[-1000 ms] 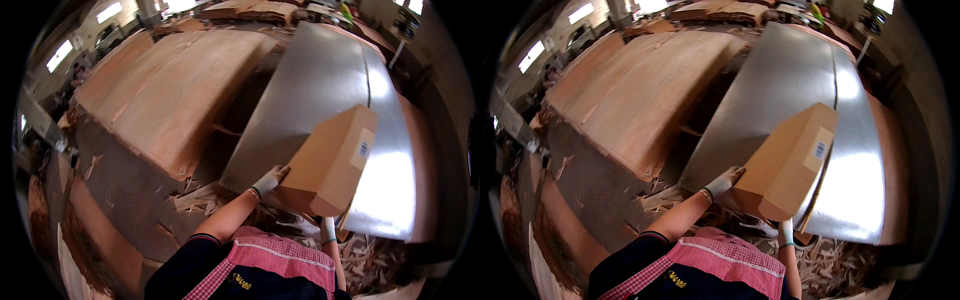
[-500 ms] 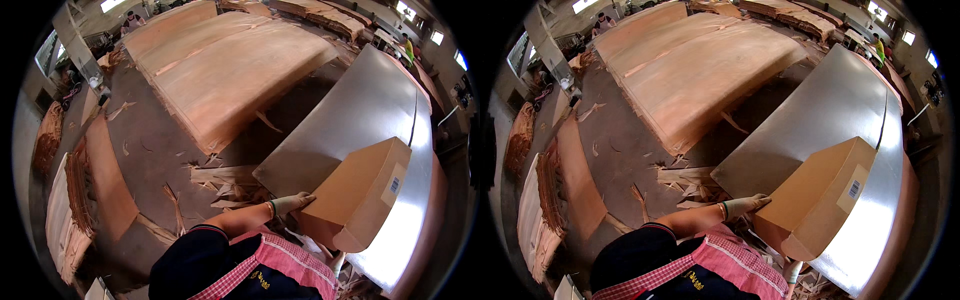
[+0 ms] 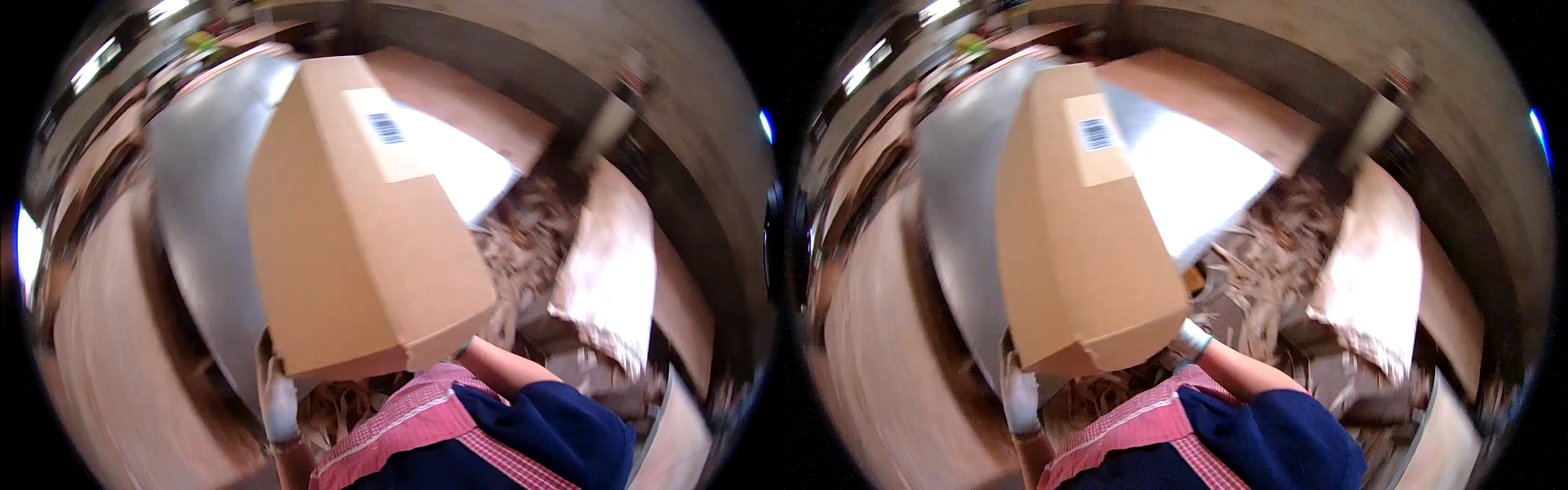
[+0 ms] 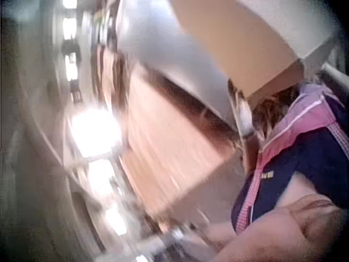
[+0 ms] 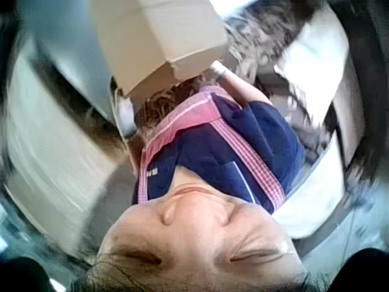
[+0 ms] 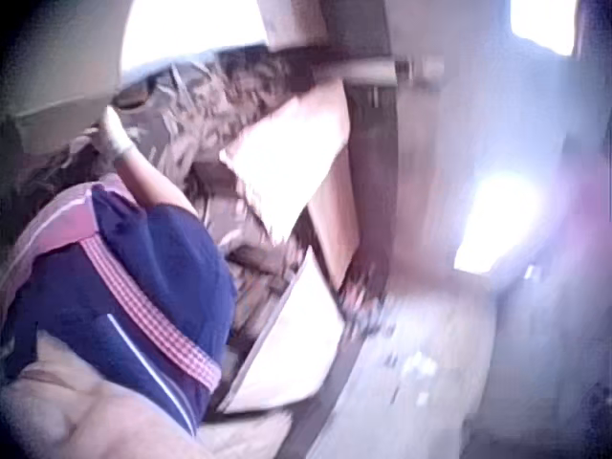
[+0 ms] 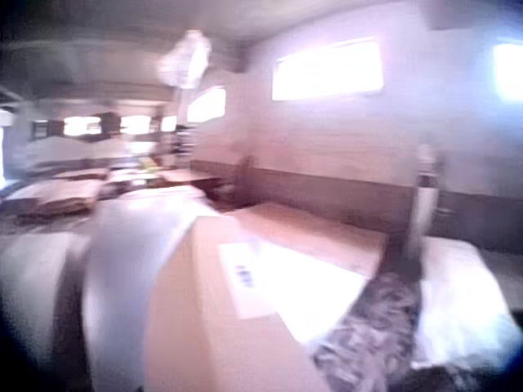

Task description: The person closes the lid of a cardboard box containing a black item and then picks up a long wooden stick from a corner.

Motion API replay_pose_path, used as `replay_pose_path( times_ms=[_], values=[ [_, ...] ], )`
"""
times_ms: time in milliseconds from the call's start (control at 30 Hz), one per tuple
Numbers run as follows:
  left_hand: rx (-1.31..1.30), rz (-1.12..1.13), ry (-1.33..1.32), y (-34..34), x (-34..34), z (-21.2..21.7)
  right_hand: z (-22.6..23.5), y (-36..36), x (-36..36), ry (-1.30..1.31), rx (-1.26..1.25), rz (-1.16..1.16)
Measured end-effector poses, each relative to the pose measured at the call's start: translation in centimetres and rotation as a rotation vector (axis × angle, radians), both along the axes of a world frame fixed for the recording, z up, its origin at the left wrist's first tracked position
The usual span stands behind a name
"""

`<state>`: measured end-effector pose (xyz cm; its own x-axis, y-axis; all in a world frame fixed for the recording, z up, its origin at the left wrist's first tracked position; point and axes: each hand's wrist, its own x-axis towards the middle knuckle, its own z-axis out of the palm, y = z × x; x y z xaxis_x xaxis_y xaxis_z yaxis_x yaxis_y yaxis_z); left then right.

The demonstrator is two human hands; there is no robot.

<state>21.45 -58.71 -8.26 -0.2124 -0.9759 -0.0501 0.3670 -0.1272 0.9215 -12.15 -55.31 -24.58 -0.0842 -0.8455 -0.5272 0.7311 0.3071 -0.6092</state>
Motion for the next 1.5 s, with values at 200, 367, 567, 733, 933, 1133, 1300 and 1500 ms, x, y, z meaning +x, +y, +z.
replay_pose_path(
  times_ms=[200,367,567,733,933,1133,1300,1500],
  values=[
    [-0.275,-0.177,-0.234,-0.2,-9.5,4.2,-2.0,8.6,-7.4,0.75,-0.402,-0.009],
    [-0.658,-0.16,-0.232,2.1,-15.4,10.8,2.4,14.4,-12.4,0.217,-0.192,-0.373],
    [-1.379,-1.233,0.096,8.1,-34.1,23.1,3.9,20.2,-22.5,0.237,-0.196,-0.704],
    [-1.414,-0.287,0.688,19.6,-49.3,20.7,4.5,25.0,-29.2,0.225,-0.207,-0.905],
    [-1.376,-0.694,0.432,16.5,-57.8,22.1,4.3,30.9,-36.7,0.239,-0.143,-1.108],
    [-1.396,-1.075,-0.009,8.2,-69.6,13.4,3.9,34.6,-43.1,0.272,-0.075,-1.314],
    [-0.886,-1.191,-0.248,2.8,-79.4,3.7,2.8,35.4,-47.4,0.317,0.017,-1.467],
    [-0.373,-1.597,-0.447,-4.2,-93.7,-2.5,2.6,31.8,-55.2,0.421,0.107,-1.6]
  ],
)
